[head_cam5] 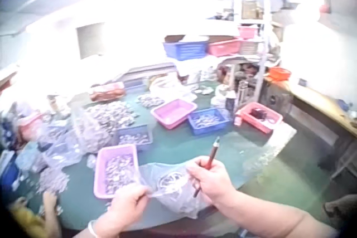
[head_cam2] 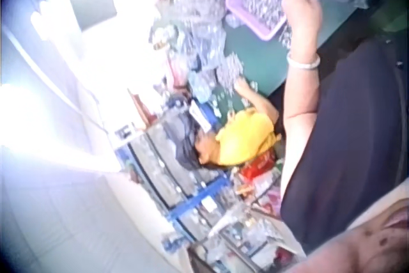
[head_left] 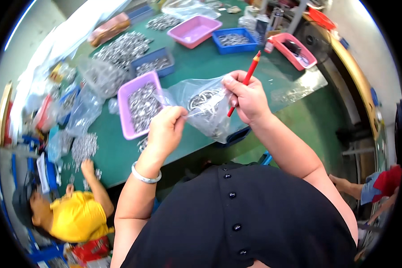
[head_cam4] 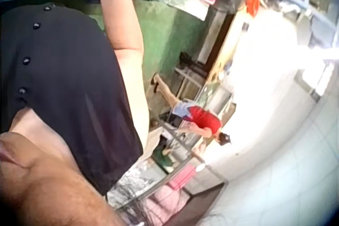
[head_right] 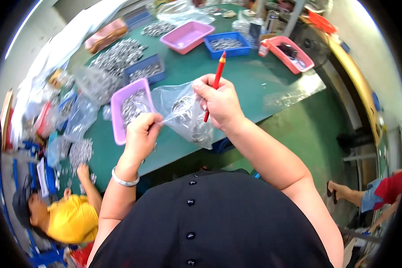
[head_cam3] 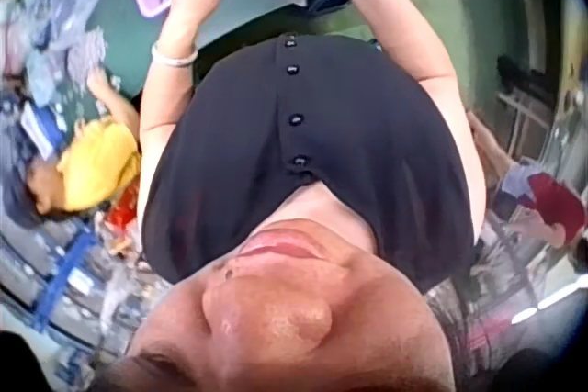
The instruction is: The person places circular metal rings into a plastic bag, writes on a small card, and then marks the rings with a red pen.
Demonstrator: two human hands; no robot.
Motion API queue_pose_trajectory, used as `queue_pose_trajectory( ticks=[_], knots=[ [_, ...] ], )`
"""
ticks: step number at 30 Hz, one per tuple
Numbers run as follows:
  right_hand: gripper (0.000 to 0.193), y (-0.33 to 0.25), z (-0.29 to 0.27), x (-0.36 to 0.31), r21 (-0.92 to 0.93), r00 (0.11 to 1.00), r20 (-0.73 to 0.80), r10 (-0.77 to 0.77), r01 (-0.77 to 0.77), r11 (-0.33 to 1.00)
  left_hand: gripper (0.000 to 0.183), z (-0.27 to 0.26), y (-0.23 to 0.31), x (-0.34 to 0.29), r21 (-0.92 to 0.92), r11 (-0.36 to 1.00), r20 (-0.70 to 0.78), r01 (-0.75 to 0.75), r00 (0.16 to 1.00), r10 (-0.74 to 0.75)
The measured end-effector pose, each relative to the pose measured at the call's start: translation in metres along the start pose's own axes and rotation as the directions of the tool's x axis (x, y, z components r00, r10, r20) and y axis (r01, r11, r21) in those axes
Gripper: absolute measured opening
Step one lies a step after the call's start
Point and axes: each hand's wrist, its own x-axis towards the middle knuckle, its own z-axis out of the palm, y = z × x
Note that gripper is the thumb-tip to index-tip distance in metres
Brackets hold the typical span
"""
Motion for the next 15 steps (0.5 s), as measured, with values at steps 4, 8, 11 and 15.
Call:
queue_pose_trajectory(
  ticks=[4,8,11,15],
  knots=[
    [0.009,0.015,-0.053,0.014,-0.171,0.987,-0.146,0.060,-0.085,0.982,0.005,0.027,-0.026,0.029,0.056,0.994,0.155,-0.093,0.984,0.083],
    [0.009,0.050,-0.080,0.008,-0.284,0.903,-0.321,0.284,-0.378,0.881,0.005,0.055,-0.060,0.028,0.199,0.961,0.400,-0.191,0.911,0.098],
    [0.010,0.049,-0.090,0.012,-0.379,0.915,-0.288,0.282,-0.380,0.844,0.010,0.050,-0.060,0.045,0.129,0.964,0.406,-0.232,0.899,0.162],
    [0.010,0.033,-0.096,0.029,-0.475,0.907,-0.167,0.387,-0.418,0.775,0.017,0.050,-0.039,0.073,0.070,0.952,0.258,-0.298,0.927,0.271]
  ],
)
